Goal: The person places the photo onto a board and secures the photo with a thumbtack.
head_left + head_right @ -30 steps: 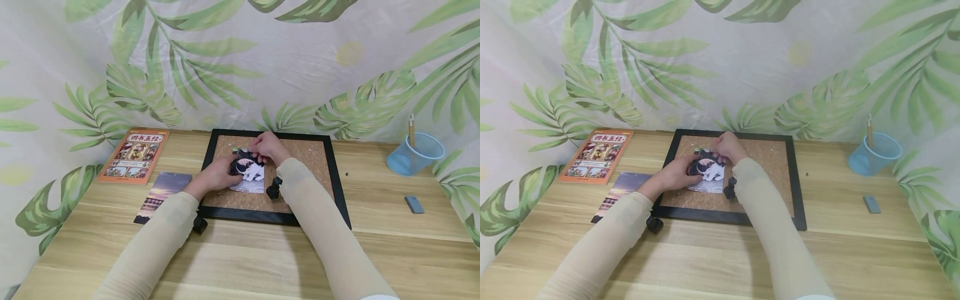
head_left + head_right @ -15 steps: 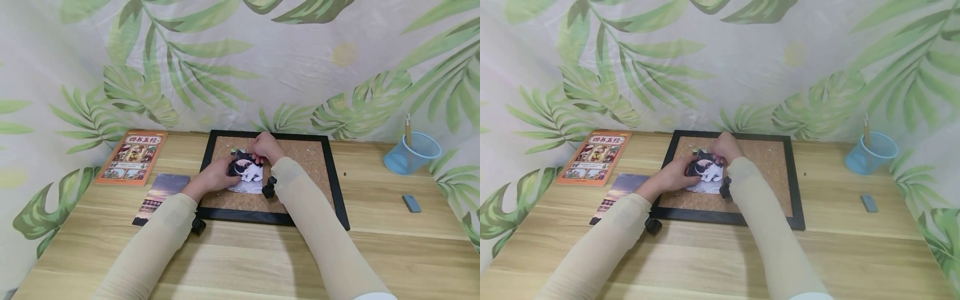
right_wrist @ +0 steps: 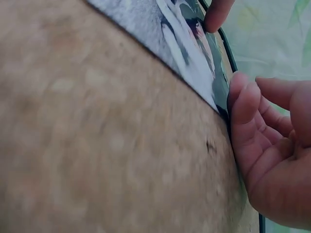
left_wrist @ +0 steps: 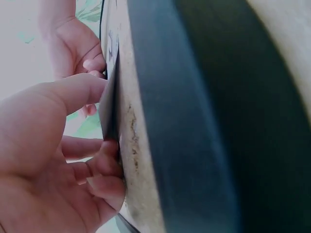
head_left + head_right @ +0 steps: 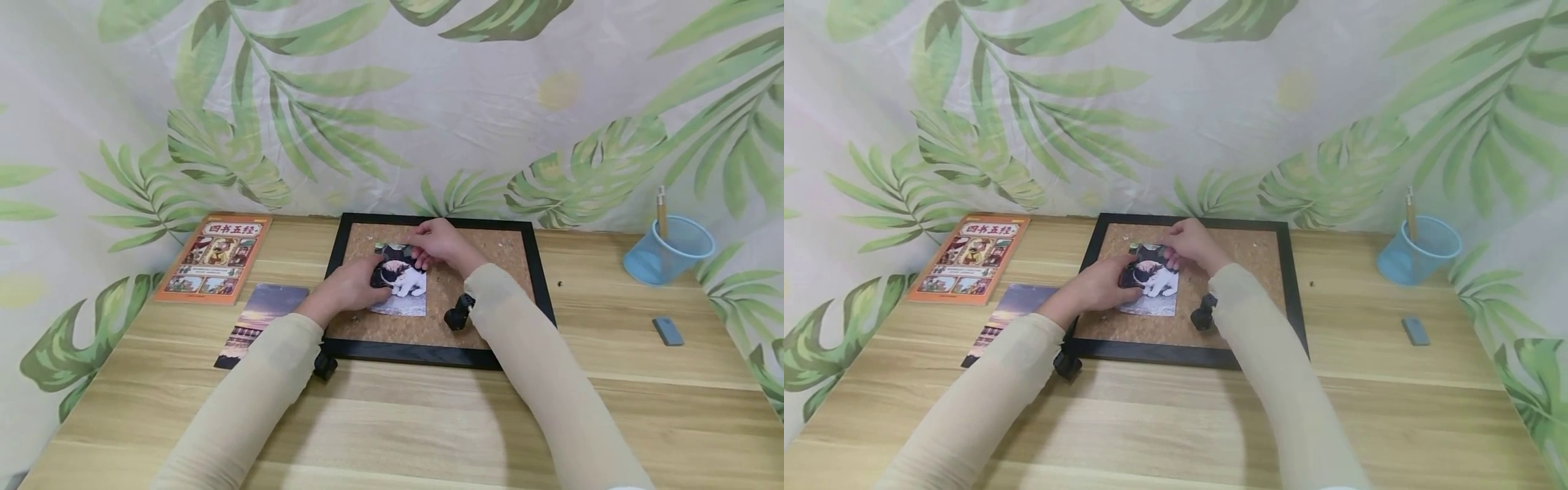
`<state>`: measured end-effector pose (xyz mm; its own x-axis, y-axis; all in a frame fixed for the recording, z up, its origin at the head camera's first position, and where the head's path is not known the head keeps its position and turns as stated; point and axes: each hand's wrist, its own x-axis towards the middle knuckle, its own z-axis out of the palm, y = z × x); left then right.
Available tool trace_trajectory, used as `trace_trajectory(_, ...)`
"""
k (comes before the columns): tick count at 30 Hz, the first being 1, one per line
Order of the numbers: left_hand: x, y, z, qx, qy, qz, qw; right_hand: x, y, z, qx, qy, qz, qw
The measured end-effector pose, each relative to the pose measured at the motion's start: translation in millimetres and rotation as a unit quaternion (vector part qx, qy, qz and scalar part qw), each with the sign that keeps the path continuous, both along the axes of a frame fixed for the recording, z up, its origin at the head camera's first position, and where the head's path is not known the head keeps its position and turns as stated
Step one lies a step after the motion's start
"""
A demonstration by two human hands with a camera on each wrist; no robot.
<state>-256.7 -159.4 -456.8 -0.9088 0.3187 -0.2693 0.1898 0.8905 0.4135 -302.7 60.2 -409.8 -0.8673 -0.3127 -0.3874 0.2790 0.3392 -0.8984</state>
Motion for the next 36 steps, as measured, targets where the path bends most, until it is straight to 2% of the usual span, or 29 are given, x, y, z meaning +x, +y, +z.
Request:
trace_trajectory(1, 0.3, 0.8, 1.6, -0.007, 0.003, -0.005, 1.0, 0.6, 2, 0.3, -0.003, 0.001, 0.002, 1.0)
trace_trajectory(2, 3.3, 2.5, 8.3, -0.014, 0.003, -0.009, 0.9999, 1.3, 5, 0.7, -0.003, 0.002, 0.003, 1.0)
trace_trajectory(8, 29.4, 14.7, 58.1, -0.039, -0.021, -0.011, 0.999, 7.1, 19, 6.6, 0.016, 0.027, 0.025, 0.9992)
trace_trajectory(12, 28.1, 7.4, 50.5, -0.043, -0.003, -0.013, 0.999, 13.5, 25, 14.1, 0.038, 0.053, 0.055, 0.9964)
trace_trajectory(15, 30.3, 2.8, 47.6, -0.023, 0.008, -0.004, 0.9997, 19.8, 30, 20.9, 0.056, 0.068, 0.071, 0.9936)
trace_trajectory(18, 40.1, 3.2, 56.2, 0.004, 0.012, 0.006, 0.9999, 27.2, 37, 28.1, 0.068, 0.082, 0.074, 0.9915)
trace_trajectory(23, 46.2, -2.5, 55.1, 0.044, 0.05, 0.0, 0.9978, 40.1, 52, 39.3, 0.075, 0.106, 0.07, 0.989)
trace_trajectory(27, 50.0, -8.1, 59.8, 0.068, 0.073, 0.0, 0.995, 48.3, 65, 44.9, 0.076, 0.114, 0.066, 0.9884)
trace_trajectory(36, 58.7, -20.1, 67.4, 0.086, 0.078, 0.009, 0.9932, 65.8, 99, 45.7, 0.083, 0.14, 0.067, 0.9845)
